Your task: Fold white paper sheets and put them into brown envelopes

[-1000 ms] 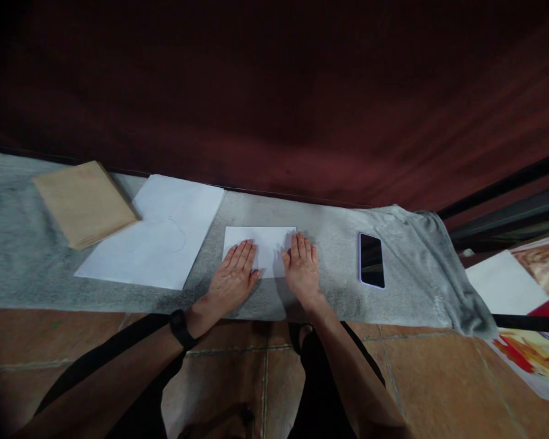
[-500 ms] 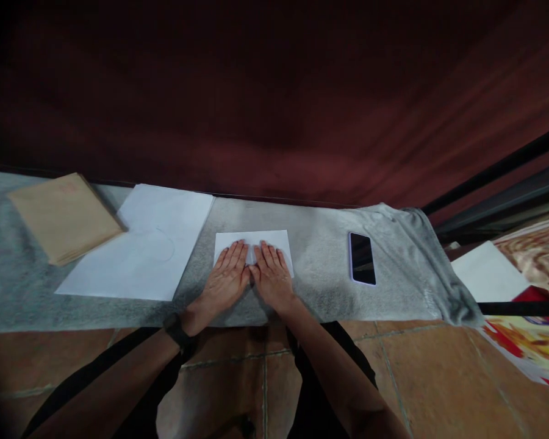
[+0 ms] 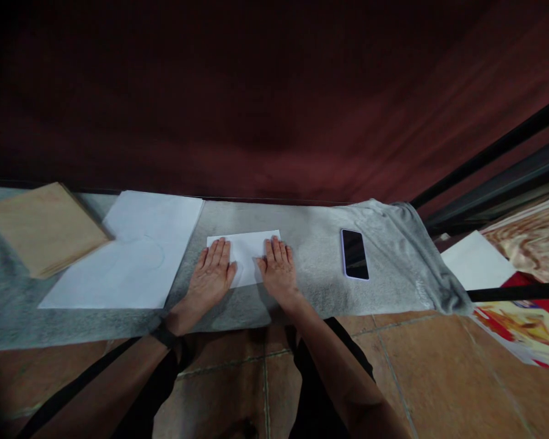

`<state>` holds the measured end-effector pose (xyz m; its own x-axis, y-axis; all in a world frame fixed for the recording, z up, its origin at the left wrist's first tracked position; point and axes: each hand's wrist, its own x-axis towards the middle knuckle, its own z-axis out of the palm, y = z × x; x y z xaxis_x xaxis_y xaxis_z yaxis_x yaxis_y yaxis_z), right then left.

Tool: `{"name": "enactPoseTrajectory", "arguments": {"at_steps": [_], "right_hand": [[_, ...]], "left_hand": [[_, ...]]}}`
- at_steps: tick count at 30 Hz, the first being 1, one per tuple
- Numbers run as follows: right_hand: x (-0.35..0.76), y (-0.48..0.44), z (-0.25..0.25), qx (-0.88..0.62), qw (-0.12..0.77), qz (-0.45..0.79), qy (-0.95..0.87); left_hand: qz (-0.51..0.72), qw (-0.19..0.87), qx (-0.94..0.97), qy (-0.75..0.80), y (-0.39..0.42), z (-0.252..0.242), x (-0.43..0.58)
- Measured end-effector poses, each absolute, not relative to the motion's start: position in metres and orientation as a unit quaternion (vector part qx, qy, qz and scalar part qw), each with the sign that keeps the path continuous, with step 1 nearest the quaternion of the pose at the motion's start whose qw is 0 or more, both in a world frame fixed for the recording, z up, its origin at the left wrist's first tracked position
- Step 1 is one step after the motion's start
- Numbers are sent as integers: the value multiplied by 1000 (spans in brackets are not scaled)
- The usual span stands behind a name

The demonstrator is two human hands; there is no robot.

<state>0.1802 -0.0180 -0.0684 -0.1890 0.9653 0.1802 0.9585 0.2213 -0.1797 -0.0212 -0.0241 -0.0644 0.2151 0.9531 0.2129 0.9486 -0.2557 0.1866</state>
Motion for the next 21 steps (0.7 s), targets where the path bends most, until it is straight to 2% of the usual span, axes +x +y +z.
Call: {"name": "enactPoseTrajectory", "arguments": {"at_steps": [12, 21], "right_hand": [[176, -15, -65, -606, 141, 30, -782], [153, -12, -64, -553, 126, 66, -821]], "left_hand": [[180, 18, 786, 592, -29, -64, -13], [146, 39, 798, 583, -24, -64, 2]]}}
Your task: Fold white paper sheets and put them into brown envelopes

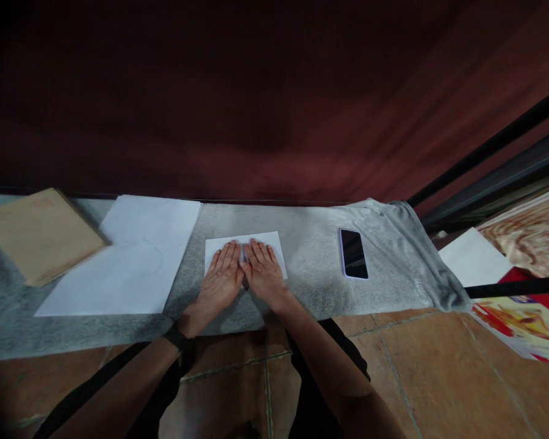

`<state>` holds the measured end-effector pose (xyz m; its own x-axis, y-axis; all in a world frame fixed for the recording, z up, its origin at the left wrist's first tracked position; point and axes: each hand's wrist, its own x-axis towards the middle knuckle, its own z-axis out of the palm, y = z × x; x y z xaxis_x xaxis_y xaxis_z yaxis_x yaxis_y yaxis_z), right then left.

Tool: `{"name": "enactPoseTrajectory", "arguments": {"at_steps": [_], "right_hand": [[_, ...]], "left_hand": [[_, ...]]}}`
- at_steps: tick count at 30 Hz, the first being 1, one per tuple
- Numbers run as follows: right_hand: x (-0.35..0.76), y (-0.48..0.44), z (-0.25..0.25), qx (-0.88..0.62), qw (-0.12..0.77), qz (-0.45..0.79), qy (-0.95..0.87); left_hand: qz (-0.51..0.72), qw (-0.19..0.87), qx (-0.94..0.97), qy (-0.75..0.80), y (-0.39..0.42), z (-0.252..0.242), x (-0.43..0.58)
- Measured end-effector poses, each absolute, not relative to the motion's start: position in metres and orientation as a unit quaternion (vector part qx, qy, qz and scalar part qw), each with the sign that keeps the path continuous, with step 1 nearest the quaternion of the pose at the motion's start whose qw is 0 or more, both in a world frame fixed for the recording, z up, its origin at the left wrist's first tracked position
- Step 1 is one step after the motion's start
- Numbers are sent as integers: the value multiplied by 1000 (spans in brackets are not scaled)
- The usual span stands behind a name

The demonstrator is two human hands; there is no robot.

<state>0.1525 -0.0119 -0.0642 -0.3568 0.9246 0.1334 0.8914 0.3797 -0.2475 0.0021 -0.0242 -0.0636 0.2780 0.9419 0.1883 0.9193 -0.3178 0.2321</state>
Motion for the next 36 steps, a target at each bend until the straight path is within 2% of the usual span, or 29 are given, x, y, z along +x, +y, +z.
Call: {"name": "enactPoseTrajectory", "arguments": {"at_steps": [19, 36], "right_hand": [[172, -3, -74, -602, 158, 14, -783], [188, -8, -74, -638, 137, -21, -757]], "left_hand": [[165, 5, 774, 612, -18, -67, -16], [166, 2, 756, 633, -22, -66, -29]]}}
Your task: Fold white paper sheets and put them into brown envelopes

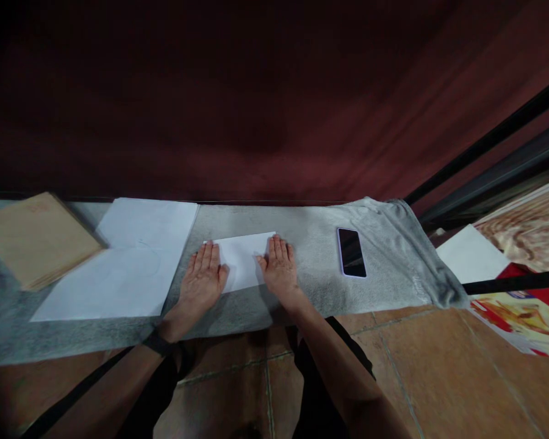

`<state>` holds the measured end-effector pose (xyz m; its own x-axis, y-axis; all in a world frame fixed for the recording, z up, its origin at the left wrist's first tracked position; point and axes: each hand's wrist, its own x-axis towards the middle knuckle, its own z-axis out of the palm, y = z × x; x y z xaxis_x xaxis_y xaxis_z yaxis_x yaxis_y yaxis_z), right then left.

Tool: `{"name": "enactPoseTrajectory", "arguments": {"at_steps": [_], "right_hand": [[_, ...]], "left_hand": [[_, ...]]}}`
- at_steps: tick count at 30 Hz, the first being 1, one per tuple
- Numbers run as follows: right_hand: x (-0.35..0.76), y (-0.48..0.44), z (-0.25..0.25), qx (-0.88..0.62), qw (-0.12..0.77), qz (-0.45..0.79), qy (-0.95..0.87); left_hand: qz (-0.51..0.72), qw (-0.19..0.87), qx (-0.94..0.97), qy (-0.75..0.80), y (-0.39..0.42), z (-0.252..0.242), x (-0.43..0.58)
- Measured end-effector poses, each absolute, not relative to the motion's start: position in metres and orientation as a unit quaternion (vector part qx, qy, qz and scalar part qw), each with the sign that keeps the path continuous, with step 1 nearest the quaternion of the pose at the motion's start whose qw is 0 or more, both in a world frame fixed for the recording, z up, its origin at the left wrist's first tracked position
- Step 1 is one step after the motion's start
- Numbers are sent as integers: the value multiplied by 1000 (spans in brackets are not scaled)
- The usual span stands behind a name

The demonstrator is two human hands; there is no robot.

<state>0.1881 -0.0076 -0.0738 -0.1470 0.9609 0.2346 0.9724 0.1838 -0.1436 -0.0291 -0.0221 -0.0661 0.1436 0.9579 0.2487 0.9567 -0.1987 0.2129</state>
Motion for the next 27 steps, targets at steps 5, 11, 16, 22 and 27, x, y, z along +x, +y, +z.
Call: {"name": "enactPoseTrajectory", "arguments": {"at_steps": [5, 11, 16, 22, 27], "right_hand": [[182, -14, -68, -635, 144, -6, -759], [164, -27, -64, -583, 137, 47, -800], [159, -33, -65, -562, 124, 61, -816], [167, -29, -64, -591, 121, 45, -797], [176, -25, -67, -606, 124, 28, -785]], "left_hand": [[175, -5, 756, 631, -29, -61, -25], [176, 7, 798, 577, -45, -63, -12], [155, 19, 826, 541, -53, -68, -5], [147, 16, 826, 544, -53, -67, -6], [146, 16, 820, 553, -53, -64, -8]]}}
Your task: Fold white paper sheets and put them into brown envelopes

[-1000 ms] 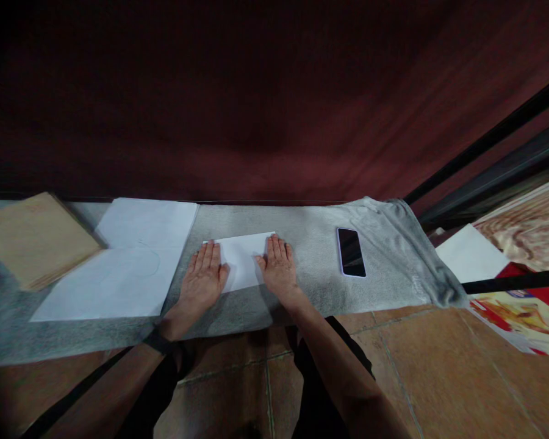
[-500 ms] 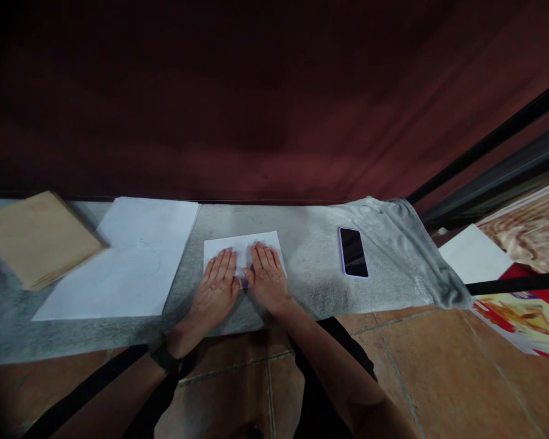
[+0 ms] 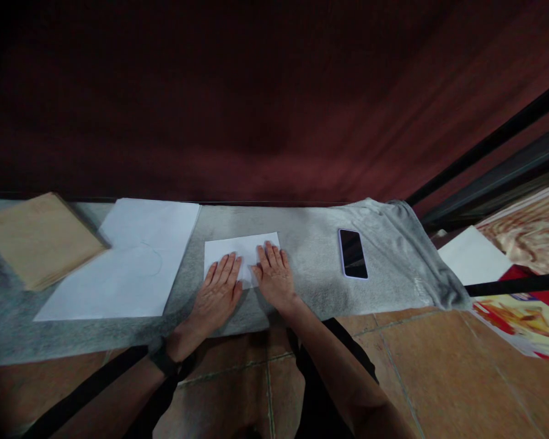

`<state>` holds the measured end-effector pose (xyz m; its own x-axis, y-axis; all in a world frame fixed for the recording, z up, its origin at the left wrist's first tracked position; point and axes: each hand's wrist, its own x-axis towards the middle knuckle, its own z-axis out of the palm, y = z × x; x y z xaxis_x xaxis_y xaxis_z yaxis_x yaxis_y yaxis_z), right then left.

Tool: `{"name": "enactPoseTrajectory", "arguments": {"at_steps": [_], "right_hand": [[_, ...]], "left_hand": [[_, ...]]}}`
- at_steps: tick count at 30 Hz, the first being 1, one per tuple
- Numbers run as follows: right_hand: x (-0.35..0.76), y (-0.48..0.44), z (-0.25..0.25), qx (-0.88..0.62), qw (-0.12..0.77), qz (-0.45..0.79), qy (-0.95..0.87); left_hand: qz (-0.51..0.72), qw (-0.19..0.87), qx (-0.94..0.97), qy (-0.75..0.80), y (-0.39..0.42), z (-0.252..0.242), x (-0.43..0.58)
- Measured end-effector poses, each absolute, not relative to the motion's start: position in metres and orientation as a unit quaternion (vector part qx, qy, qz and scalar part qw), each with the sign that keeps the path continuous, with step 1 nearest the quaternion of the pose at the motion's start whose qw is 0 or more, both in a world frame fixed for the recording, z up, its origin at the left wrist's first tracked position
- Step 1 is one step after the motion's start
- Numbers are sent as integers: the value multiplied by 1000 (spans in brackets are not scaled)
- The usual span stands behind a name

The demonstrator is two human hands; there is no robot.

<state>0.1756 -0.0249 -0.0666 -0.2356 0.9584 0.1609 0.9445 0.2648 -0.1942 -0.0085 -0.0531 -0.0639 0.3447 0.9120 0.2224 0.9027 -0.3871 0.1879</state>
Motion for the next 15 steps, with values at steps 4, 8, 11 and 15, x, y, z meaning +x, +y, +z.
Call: {"name": "enactPoseTrajectory", "arguments": {"at_steps": [4, 8, 11, 15], "right_hand": [[184, -22, -70, -622, 133, 14, -771], [191, -19, -71, -641, 131, -2, -756], [194, -18, -70, -646, 126, -8, -753], [199, -16, -65, -652, 132, -7, -746]], "left_hand": [[146, 21, 809, 570, -52, -63, -11], [145, 15, 796, 588, -51, -65, -13], [149, 17, 791, 594, -51, -66, -14], [155, 19, 792, 590, -51, -65, -15]]}}
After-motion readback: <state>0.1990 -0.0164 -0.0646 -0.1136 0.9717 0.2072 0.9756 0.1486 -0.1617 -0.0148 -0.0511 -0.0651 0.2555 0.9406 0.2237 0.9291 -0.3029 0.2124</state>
